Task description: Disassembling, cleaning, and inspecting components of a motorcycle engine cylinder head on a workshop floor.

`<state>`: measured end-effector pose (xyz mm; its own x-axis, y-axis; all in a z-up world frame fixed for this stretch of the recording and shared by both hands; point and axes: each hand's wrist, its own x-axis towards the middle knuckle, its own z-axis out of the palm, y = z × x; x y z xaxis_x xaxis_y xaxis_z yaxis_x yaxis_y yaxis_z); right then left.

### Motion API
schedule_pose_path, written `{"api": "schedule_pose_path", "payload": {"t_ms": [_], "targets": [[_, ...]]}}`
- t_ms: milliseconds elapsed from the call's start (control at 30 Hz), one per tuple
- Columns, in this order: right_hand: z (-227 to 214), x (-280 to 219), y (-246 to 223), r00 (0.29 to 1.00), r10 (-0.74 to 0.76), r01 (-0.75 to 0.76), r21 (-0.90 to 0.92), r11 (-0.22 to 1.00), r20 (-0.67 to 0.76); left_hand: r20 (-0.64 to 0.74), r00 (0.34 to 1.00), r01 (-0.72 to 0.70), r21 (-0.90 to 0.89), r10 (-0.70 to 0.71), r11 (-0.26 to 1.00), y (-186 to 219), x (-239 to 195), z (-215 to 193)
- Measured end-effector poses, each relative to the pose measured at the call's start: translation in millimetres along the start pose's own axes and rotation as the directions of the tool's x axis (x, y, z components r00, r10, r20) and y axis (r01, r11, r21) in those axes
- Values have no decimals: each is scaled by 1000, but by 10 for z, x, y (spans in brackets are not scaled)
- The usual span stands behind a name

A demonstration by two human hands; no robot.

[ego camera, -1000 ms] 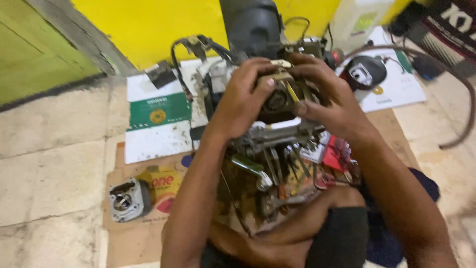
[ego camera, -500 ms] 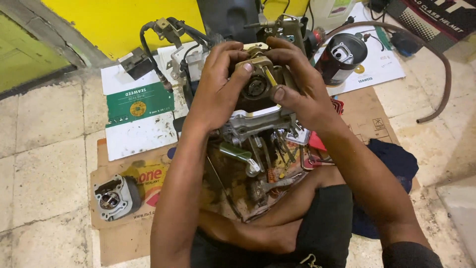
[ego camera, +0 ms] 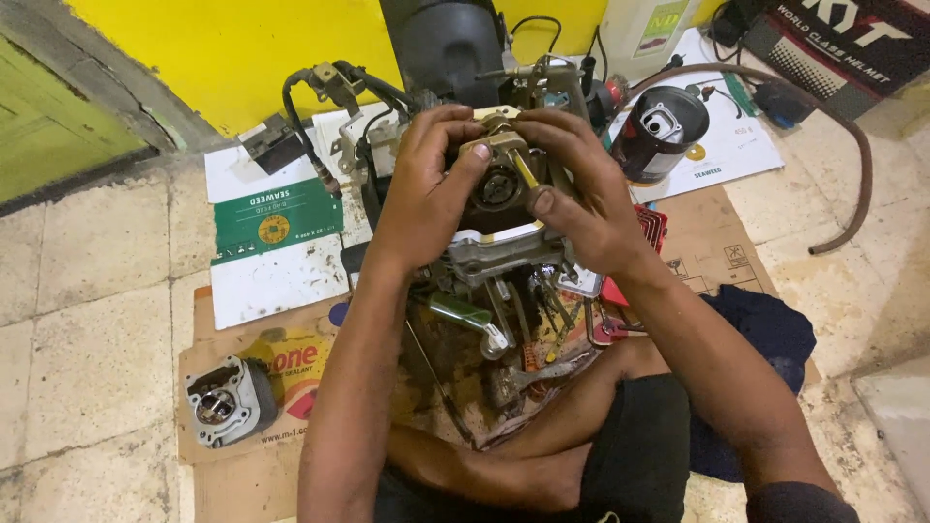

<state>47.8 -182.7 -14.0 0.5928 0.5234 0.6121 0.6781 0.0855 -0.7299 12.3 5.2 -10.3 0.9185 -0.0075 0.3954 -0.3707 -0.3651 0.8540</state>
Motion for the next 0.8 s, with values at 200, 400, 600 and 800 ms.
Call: {"api": "schedule_pose_path", "payload": {"t_ms": [200, 400, 600, 800], "targets": [[0, -20, 87, 999, -13, 13, 7, 1000, -49, 13, 998, -56, -27, 57, 998, -1, -17, -17], [-29, -13, 89, 999, 17, -16, 42, 999, -33, 47, 999, -18, -31, 19, 999, 91, -12, -48], [-13, 28, -34, 997, 74, -73, 31, 997, -29, 40, 999, 9, -13, -9, 1000, 48, 3, -63], [-25, 13, -71, 994, 111, -110, 48, 993, -11, 35, 999, -37, 63, 35, 997, 6, 20, -45]]}}
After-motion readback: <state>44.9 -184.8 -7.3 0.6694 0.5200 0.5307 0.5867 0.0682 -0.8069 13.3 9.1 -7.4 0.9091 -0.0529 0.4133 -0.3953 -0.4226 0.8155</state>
